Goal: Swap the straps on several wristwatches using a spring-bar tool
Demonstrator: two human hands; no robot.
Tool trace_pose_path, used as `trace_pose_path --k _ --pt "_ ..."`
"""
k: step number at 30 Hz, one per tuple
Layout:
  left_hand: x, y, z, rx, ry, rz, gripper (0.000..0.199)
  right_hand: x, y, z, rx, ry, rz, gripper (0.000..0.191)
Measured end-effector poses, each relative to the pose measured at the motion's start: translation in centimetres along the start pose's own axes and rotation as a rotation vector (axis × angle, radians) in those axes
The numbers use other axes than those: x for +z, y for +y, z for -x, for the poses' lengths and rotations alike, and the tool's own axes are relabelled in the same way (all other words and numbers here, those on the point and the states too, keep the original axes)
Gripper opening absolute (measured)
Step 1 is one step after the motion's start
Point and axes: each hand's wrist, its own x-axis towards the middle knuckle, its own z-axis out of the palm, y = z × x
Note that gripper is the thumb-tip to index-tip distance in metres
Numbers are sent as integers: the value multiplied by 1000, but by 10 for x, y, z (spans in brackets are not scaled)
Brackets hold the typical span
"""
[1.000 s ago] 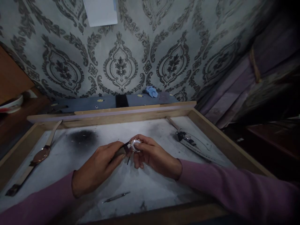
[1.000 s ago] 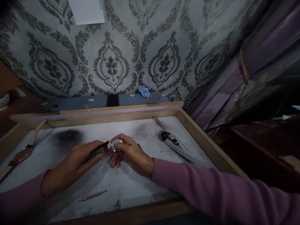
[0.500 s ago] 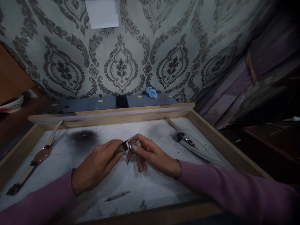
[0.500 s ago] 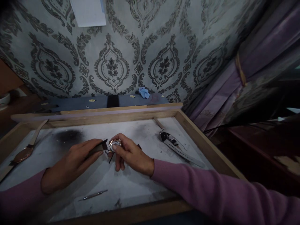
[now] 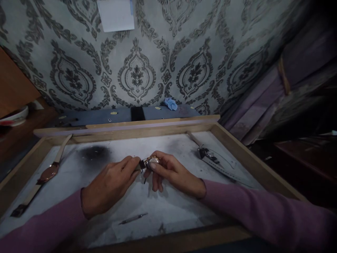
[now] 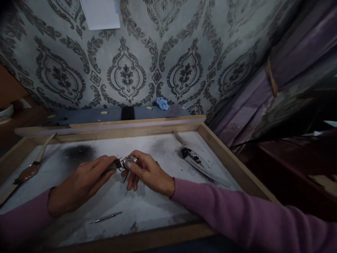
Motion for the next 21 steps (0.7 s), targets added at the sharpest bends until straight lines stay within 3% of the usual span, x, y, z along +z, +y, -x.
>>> trace_pose_path --k 13,21 --pt "11 -8 12 33 -57 -123 19 2 -3 1 -10 -3 -1 30" --pt "5 -6 10 93 -59 -235 24 1 -3 2 -4 -8 -16 30"
